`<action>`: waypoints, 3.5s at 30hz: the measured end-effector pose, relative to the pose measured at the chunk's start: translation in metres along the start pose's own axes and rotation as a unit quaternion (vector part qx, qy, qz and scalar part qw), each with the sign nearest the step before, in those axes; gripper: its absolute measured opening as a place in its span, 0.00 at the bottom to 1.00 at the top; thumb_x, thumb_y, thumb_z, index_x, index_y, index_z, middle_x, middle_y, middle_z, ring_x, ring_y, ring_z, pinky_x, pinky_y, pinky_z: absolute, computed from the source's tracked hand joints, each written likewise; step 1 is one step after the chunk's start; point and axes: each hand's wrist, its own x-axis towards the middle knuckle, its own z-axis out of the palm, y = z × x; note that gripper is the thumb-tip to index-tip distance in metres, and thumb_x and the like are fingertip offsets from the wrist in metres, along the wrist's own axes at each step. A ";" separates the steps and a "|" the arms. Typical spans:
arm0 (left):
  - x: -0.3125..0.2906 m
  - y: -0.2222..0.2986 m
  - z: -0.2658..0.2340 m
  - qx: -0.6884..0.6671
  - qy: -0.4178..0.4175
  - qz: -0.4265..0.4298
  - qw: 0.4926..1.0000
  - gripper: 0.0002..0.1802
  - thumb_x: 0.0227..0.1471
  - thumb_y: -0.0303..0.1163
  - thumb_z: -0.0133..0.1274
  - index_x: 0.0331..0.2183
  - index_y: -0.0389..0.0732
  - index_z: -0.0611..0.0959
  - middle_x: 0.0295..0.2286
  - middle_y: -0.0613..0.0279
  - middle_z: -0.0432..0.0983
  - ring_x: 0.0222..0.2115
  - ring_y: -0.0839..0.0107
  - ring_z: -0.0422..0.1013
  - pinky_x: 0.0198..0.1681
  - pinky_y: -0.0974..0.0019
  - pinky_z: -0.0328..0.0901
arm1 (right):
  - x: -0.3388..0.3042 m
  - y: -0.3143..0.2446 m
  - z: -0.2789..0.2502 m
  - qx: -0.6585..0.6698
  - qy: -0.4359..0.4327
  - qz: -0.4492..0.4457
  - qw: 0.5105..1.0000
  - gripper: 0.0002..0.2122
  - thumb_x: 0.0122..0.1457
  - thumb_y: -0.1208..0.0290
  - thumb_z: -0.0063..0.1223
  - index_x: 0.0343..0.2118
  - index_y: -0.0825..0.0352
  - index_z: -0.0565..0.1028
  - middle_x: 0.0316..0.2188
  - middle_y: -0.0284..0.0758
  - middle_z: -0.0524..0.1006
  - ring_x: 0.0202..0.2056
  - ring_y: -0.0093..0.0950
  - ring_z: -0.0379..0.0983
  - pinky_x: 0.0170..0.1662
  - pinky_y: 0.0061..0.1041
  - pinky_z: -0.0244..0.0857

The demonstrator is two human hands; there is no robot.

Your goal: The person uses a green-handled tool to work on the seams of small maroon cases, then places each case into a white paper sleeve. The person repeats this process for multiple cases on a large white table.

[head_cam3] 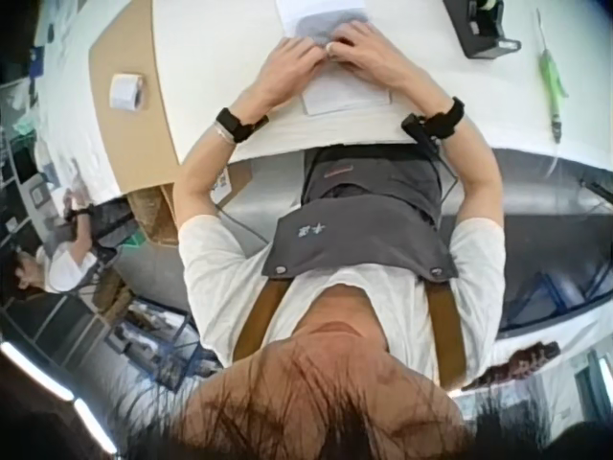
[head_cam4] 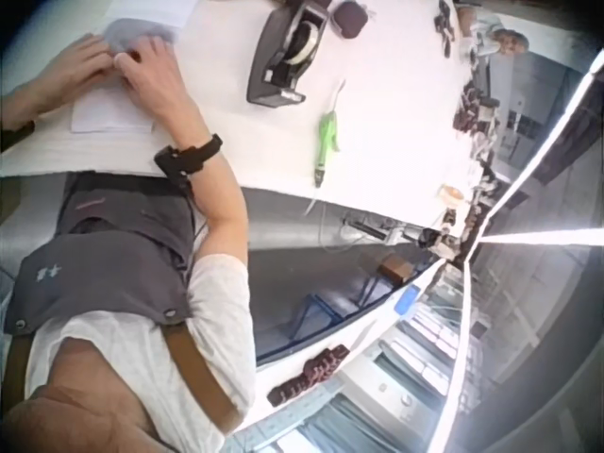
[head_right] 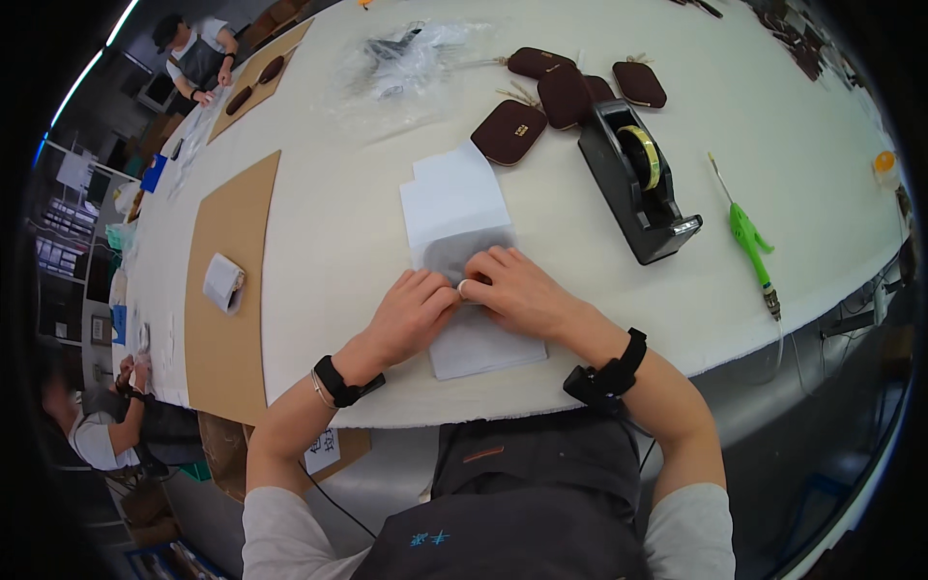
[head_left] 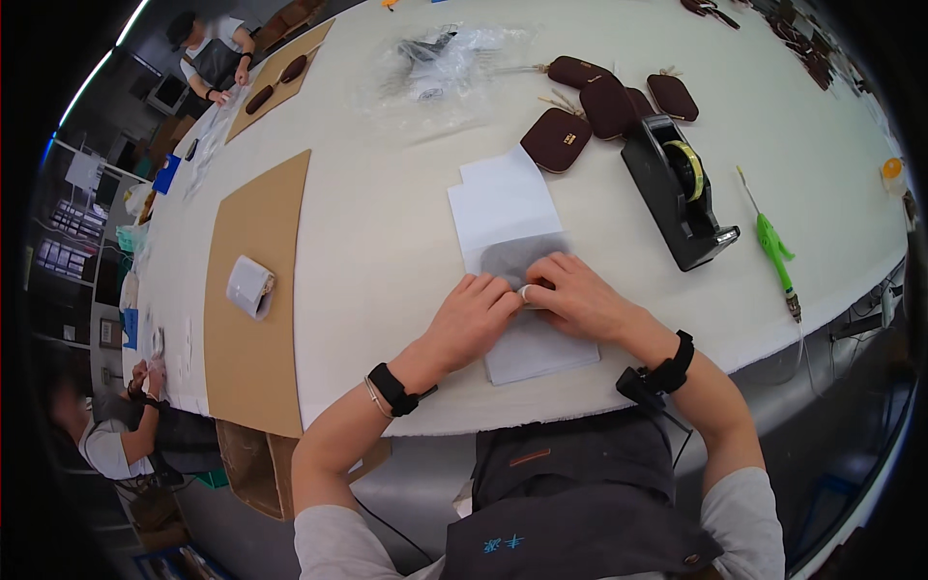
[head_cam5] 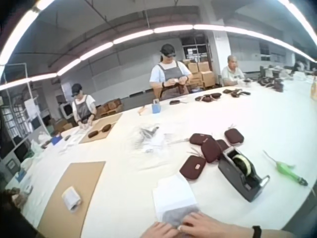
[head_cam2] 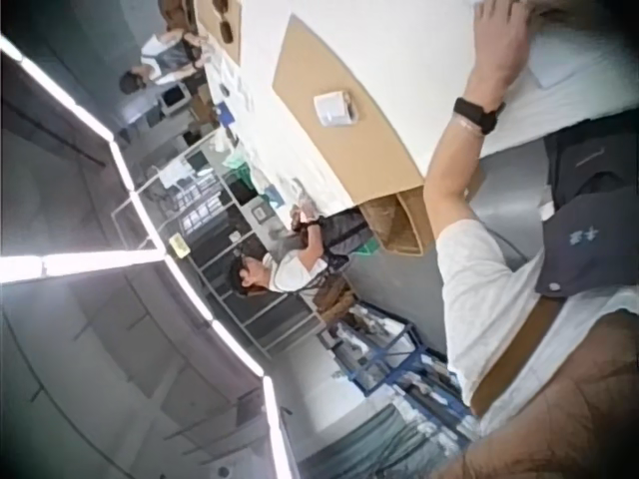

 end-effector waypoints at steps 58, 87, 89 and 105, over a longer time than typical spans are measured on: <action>0.012 0.000 0.010 -0.099 -0.036 -0.087 0.991 0.04 0.48 0.26 0.55 0.29 0.40 0.76 0.25 0.59 0.71 0.28 0.60 0.69 0.31 0.60 0.65 | -0.017 -0.021 -0.010 -0.049 0.067 0.090 0.992 0.14 0.39 0.83 0.56 0.32 0.65 0.70 0.38 0.33 0.71 0.42 0.34 0.67 0.44 0.35 0.59; 0.001 0.041 0.004 0.047 -0.085 -0.113 0.989 0.39 0.46 0.40 0.60 0.55 0.31 0.66 0.59 0.51 0.55 0.61 0.57 0.50 0.61 0.55 0.48 | 0.003 0.005 -0.040 0.064 0.144 0.393 0.906 0.13 0.48 0.79 0.57 0.39 0.69 0.70 0.18 0.39 0.73 0.20 0.35 0.71 0.27 0.30 0.65; -0.001 0.042 0.004 0.048 -0.089 -0.116 0.988 0.38 0.46 0.40 0.59 0.55 0.31 0.66 0.59 0.51 0.55 0.61 0.57 0.50 0.61 0.55 0.47 | -0.014 -0.001 -0.066 0.053 0.225 0.359 0.904 0.11 0.51 0.80 0.55 0.39 0.68 0.71 0.16 0.34 0.70 0.17 0.23 0.67 0.24 0.21 0.61; 0.001 0.047 0.009 0.074 -0.091 -0.123 0.985 0.39 0.46 0.38 0.59 0.56 0.31 0.64 0.58 0.51 0.56 0.60 0.56 0.51 0.61 0.53 0.48 | -0.102 0.044 -0.157 0.003 0.248 0.386 0.889 0.16 0.50 0.77 0.56 0.44 0.66 0.72 0.24 0.29 0.77 0.33 0.21 0.71 0.44 0.25 0.60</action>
